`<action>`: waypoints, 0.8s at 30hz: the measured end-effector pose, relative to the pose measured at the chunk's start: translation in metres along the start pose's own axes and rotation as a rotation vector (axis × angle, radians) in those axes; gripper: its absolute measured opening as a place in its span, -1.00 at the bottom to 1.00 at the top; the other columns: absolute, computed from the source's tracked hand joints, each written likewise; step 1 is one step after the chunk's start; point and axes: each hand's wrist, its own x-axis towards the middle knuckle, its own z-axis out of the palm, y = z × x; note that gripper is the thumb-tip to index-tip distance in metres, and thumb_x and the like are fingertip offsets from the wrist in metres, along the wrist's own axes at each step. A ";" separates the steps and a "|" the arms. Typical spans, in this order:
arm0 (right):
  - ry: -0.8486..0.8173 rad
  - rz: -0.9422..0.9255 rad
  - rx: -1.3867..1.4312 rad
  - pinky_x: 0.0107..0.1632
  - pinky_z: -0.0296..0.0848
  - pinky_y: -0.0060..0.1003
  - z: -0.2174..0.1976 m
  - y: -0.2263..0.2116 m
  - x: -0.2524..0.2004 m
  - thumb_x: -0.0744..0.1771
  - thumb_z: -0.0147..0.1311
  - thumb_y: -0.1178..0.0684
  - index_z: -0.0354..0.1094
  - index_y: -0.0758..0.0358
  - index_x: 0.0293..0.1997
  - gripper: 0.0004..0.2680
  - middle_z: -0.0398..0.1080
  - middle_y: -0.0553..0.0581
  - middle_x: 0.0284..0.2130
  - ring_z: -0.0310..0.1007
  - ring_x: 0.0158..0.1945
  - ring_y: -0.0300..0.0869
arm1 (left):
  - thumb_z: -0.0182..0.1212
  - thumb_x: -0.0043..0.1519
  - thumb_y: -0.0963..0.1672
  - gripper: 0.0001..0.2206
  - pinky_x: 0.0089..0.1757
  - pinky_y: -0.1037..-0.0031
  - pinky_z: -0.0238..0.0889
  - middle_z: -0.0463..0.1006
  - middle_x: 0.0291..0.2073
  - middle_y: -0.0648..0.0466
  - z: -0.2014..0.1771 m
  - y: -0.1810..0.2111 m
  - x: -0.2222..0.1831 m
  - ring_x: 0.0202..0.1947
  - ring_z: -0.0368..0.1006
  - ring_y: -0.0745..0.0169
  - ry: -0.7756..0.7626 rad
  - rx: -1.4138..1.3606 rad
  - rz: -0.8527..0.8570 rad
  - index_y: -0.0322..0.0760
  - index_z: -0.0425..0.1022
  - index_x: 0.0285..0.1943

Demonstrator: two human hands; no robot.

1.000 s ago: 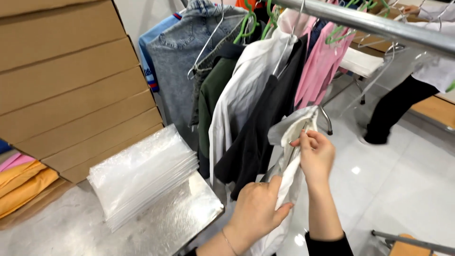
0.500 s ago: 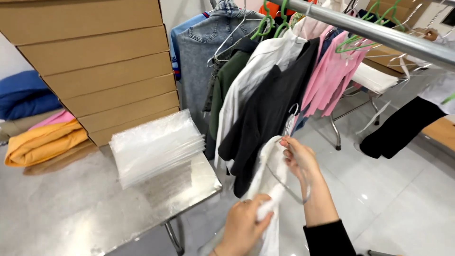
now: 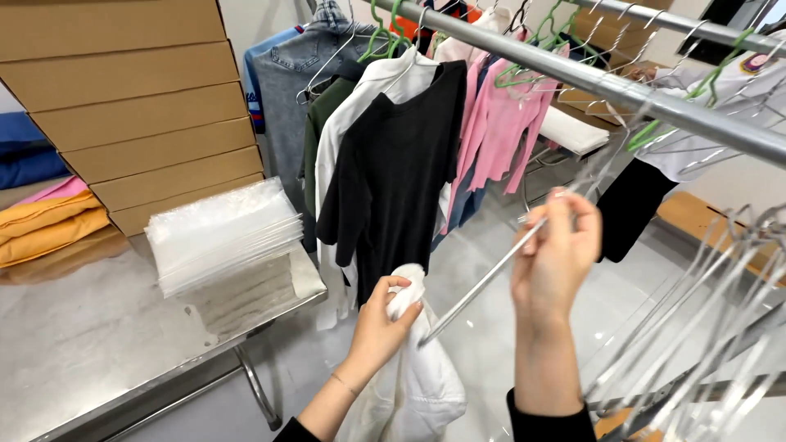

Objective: Taking a white shirt off a hanger and folding it on a metal table

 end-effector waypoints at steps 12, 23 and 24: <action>0.251 -0.180 -0.014 -0.65 -0.13 -0.48 -0.073 -0.057 0.064 0.45 0.07 0.10 0.32 0.14 -0.10 -0.97 0.26 0.02 -0.58 0.02 -0.69 -0.39 | 0.31 0.08 0.14 -0.21 0.18 0.58 0.27 0.46 0.30 0.14 -0.005 0.031 -0.063 0.13 0.51 0.44 -0.321 -0.208 -0.508 0.11 0.15 0.54; 0.245 -0.239 -0.350 -0.56 0.07 -0.53 -0.101 -0.043 0.012 0.48 -0.06 -0.04 0.42 0.17 0.16 -0.79 0.25 -0.10 -0.50 0.13 -0.56 -0.46 | 0.30 0.30 -0.03 -0.77 -0.16 0.41 0.45 0.69 -0.28 0.04 -0.008 -0.026 -0.070 -0.24 0.62 0.17 -0.428 -0.972 -0.734 -0.28 0.63 -0.11; 0.243 -0.300 -0.472 -0.51 0.12 -0.51 -0.101 -0.040 -0.001 0.48 -0.13 -0.06 0.42 0.21 0.22 -0.74 0.33 -0.09 -0.39 0.20 -0.51 -0.44 | 0.27 0.30 -0.05 -0.73 -0.11 0.43 0.47 0.72 -0.19 0.00 -0.012 -0.026 -0.072 -0.16 0.64 0.16 -0.424 -0.952 -0.670 -0.32 0.65 0.01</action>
